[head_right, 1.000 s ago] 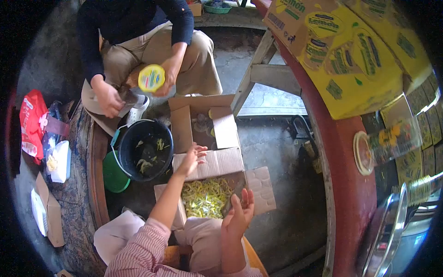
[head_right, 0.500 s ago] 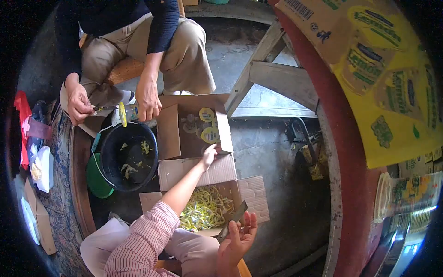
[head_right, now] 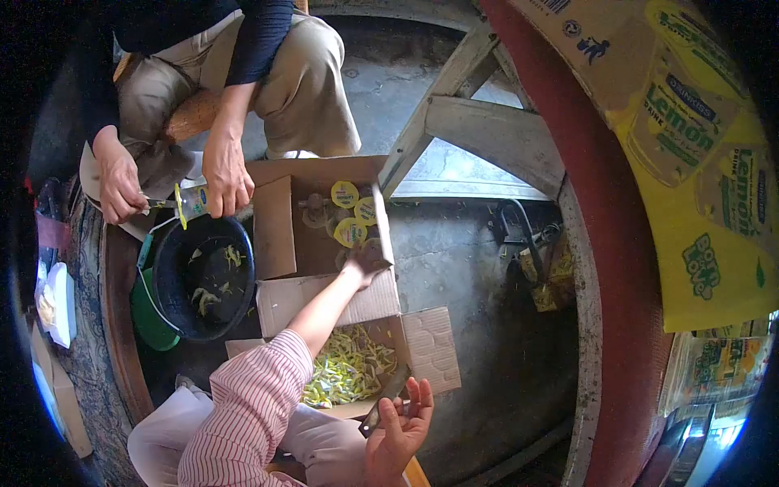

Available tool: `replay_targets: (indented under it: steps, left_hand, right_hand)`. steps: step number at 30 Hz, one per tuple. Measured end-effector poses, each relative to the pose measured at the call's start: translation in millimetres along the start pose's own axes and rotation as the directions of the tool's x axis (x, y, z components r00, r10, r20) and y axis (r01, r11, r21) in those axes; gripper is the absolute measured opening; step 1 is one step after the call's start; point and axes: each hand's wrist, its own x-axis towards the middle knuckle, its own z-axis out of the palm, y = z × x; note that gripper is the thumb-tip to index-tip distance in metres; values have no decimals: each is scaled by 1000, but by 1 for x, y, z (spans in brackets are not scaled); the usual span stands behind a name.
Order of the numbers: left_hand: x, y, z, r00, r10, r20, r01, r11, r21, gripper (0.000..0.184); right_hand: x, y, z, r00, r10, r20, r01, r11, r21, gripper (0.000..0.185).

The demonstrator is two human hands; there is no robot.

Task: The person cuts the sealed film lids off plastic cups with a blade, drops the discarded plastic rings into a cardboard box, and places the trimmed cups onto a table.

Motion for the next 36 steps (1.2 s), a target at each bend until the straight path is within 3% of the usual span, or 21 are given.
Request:
replay_targets:
  steps: [3, 5, 7, 9, 10, 13, 14, 15, 16, 18, 19, 21, 22, 25, 26, 27, 29, 31, 34, 35, 36]
  left_hand:
    - [6, -4, 10, 973, -202, -112, 159, 937, -311, 55]
    - [9, -7, 27, 929, -343, -137, 230, 827, -513, 57]
    - [9, -18, 32, 914, -401, -63, 239, 657, -715, 54]
    - [-3, -21, 31, 844, -528, 89, 488, 690, -534, 54]
    - [-3, -19, 42, 793, -602, -97, 446, 681, -581, 54]
    - [4, -32, 31, 696, -707, 126, 499, 349, -793, 53]
    - [-3, -37, 19, 717, -662, 217, 498, 269, -825, 52]
    - [-3, -39, 19, 668, -709, 227, 536, 247, -807, 47]
    - [-9, -43, 23, 734, -660, 158, 500, 370, -783, 43]
    - [-29, -55, 30, 841, -538, -56, 425, 721, -547, 42]
    - [-40, -60, 28, 812, -584, -27, 451, 654, -607, 51]
    - [-53, -71, 30, 790, -612, -35, 485, 659, -574, 60]
    - [-57, -76, 25, 808, -584, 77, 532, 667, -522, 59]
    - [-76, -77, 18, 762, -643, -78, 520, 679, -518, 59]
    - [-83, -73, 17, 724, -674, -149, 472, 640, -606, 53]
    - [-89, -75, 16, 720, -650, -243, 420, 687, -593, 47]
    - [-110, -63, 3, 573, -676, -464, 263, 687, -678, 40]
    - [-120, -50, 1, 429, -754, -497, 132, 597, -792, 35]
    - [-156, -18, -17, 184, -887, -423, -126, 406, -905, 35]
    - [-171, -11, -14, 203, -899, -388, -54, 386, -921, 31]
    - [-198, 7, -29, 400, -916, 17, -401, -192, -896, 26]
  right_hand:
    - [7, 10, -12, 999, -44, -3, 44, 995, 91, 63]
    - [8, 10, -16, 999, -41, -8, 41, 996, 76, 64]
    - [7, 10, -14, 999, -45, 7, 45, 998, 46, 61]
    - [5, 7, -11, 998, -54, 41, 55, 998, -13, 54]
    - [4, 7, -11, 999, -39, 25, 38, 999, 14, 57]
    - [3, 9, -9, 1000, -14, 0, 14, 997, 76, 63]
    - [4, 10, -9, 1000, -23, 2, 23, 997, 73, 63]
    - [3, 9, -8, 999, -33, 4, 32, 997, 72, 63]
    - [3, 7, -5, 999, -38, -5, 38, 997, 67, 63]
    - [0, 3, 2, 999, -41, -21, 42, 997, 61, 62]
    - [-1, 4, 1, 998, -70, 3, 70, 997, 31, 61]
    - [-2, 8, -1, 990, -131, 60, 132, 991, -21, 58]
    - [-3, 9, 0, 987, -144, 73, 146, 989, -15, 58]
    - [-9, 13, 3, 979, -178, 99, 179, 984, -6, 56]
    - [-10, 13, 3, 977, -186, 104, 188, 982, -12, 56]
    - [-11, 14, 4, 975, -192, 111, 195, 981, -18, 55]
    - [-11, 15, 4, 981, -178, 81, 179, 984, 1, 54]
    - [-11, 15, 3, 990, -126, 59, 122, 991, 61, 53]
    - [-7, 20, -1, 996, -46, 79, 31, 984, 177, 49]
    - [-6, 20, -4, 996, -30, 83, 14, 981, 195, 48]
    - [-4, 21, -5, 997, -21, 77, 4, 974, 226, 50]
